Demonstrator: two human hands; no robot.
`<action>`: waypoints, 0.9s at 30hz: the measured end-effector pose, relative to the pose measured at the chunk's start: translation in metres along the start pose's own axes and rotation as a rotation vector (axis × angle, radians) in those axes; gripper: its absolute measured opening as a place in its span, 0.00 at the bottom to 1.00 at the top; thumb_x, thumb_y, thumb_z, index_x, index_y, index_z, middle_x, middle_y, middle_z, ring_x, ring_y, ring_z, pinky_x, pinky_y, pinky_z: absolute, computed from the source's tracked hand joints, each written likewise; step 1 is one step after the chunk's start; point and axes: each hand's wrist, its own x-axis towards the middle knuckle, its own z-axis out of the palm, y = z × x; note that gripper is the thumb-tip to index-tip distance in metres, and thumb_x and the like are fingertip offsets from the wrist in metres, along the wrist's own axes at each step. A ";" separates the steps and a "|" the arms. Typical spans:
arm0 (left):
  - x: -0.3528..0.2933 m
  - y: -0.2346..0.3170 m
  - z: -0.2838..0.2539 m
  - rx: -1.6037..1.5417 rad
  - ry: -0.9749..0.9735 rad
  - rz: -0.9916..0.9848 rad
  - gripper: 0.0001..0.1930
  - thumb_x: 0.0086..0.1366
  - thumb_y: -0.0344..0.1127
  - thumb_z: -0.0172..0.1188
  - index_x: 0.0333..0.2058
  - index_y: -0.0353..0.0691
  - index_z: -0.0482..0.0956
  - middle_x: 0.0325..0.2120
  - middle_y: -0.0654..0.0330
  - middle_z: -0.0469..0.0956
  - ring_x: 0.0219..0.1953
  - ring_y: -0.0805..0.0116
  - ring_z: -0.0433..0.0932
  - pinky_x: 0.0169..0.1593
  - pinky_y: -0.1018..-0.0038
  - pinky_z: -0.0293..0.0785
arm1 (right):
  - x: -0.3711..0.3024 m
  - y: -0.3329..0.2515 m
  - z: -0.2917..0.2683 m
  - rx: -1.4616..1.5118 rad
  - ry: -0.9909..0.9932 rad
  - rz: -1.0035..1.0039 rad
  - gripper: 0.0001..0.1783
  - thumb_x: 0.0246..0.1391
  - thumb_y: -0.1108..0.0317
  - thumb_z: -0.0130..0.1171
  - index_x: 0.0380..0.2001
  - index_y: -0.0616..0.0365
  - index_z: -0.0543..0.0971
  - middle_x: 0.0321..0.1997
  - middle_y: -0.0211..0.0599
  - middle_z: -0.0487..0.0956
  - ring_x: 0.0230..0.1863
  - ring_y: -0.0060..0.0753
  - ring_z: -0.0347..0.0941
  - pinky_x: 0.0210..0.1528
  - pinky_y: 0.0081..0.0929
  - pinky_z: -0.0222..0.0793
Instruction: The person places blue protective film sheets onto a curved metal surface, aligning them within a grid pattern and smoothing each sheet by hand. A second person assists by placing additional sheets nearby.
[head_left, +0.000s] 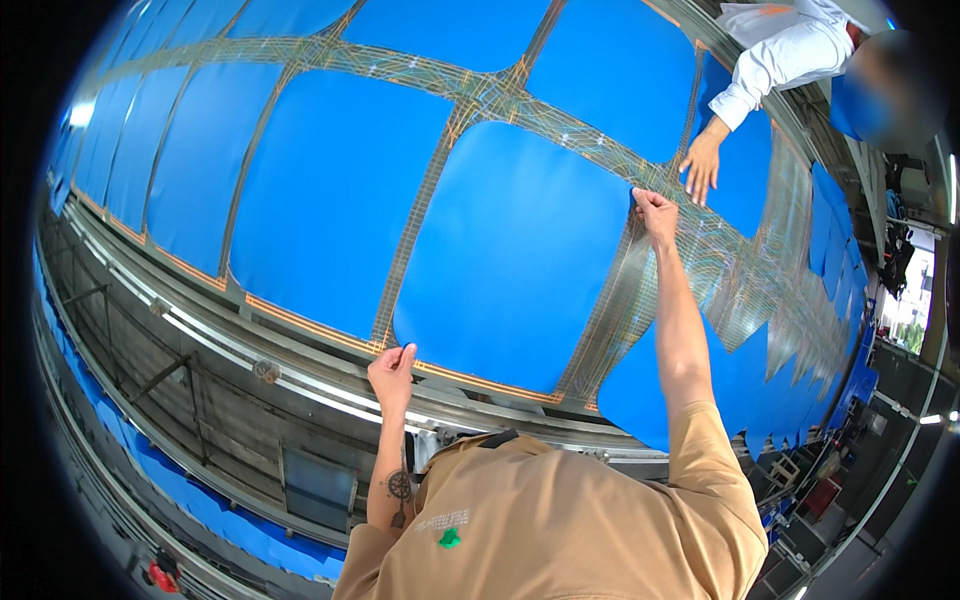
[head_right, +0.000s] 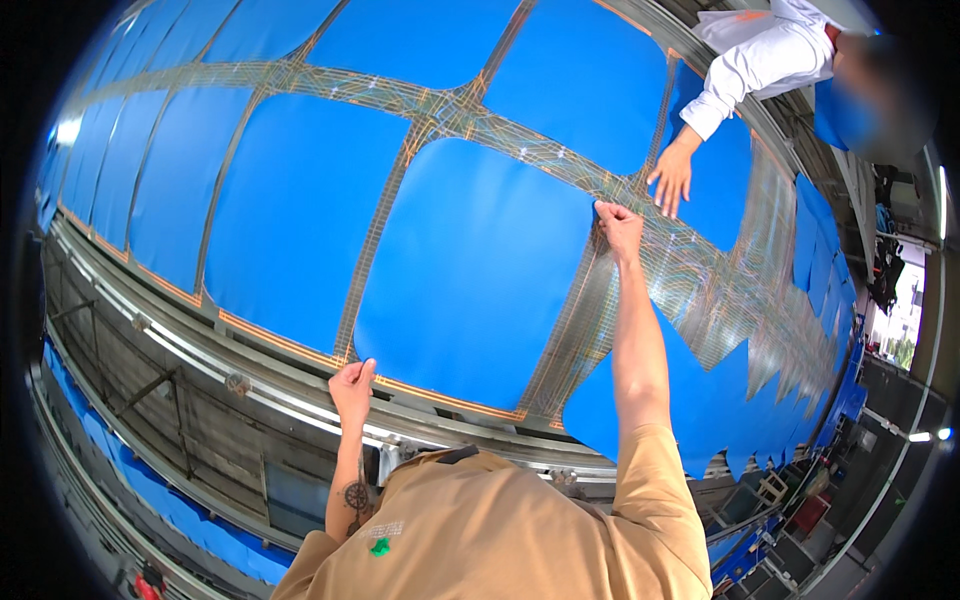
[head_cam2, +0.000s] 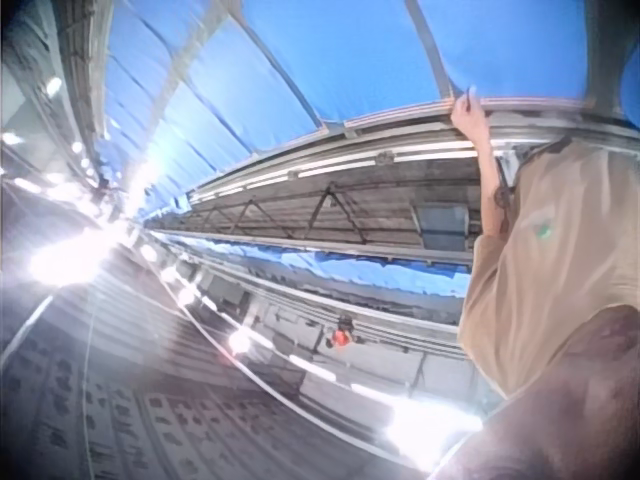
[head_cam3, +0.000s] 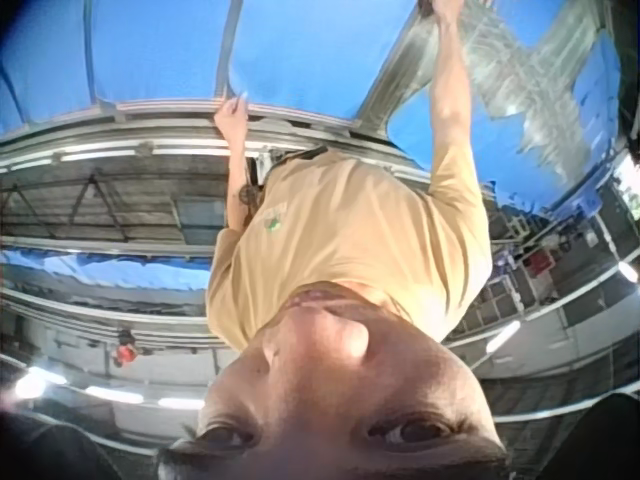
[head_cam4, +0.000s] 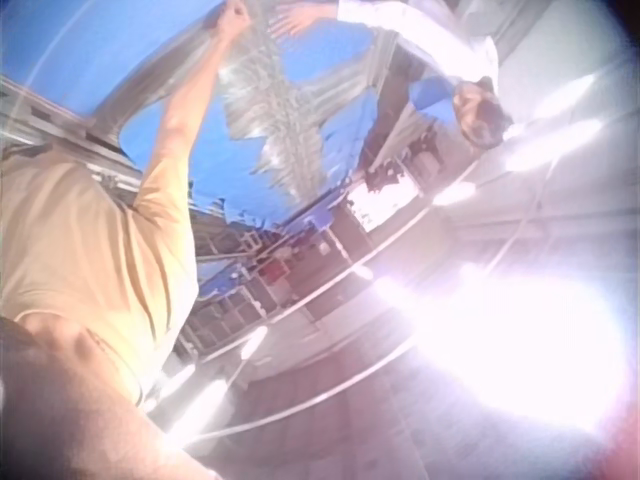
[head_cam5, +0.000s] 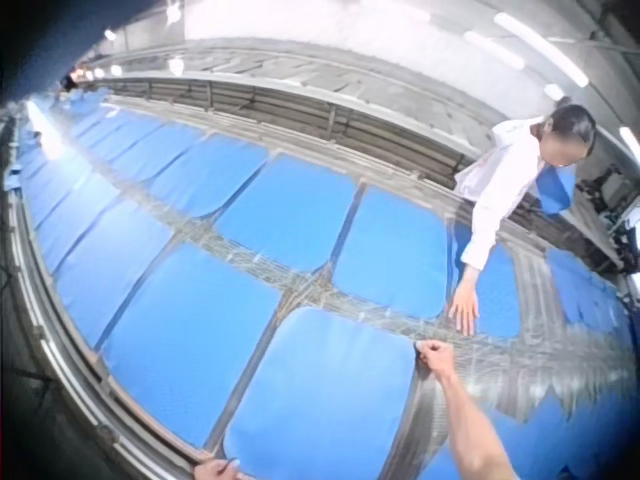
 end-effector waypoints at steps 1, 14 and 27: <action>0.001 0.002 0.000 -0.041 0.001 -0.010 0.12 0.69 0.35 0.69 0.33 0.28 0.84 0.20 0.67 0.79 0.20 0.85 0.68 0.22 0.81 0.62 | 0.000 0.002 -0.002 0.005 -0.001 -0.003 0.16 0.55 0.58 0.77 0.34 0.61 0.88 0.26 0.24 0.82 0.26 0.14 0.73 0.28 0.16 0.67; 0.009 -0.005 -0.003 -0.050 -0.040 0.016 0.13 0.70 0.35 0.68 0.33 0.29 0.84 0.22 0.68 0.79 0.20 0.87 0.65 0.23 0.82 0.57 | 0.006 0.011 0.000 -0.031 0.044 -0.054 0.13 0.57 0.63 0.75 0.31 0.63 0.87 0.22 0.25 0.78 0.22 0.13 0.68 0.23 0.17 0.61; 0.012 -0.010 -0.003 -0.071 -0.028 0.011 0.11 0.69 0.35 0.69 0.34 0.30 0.86 0.23 0.64 0.82 0.17 0.85 0.68 0.21 0.83 0.61 | 0.002 0.007 0.000 -0.015 0.046 -0.059 0.12 0.57 0.63 0.74 0.30 0.63 0.87 0.22 0.24 0.77 0.22 0.12 0.67 0.23 0.17 0.59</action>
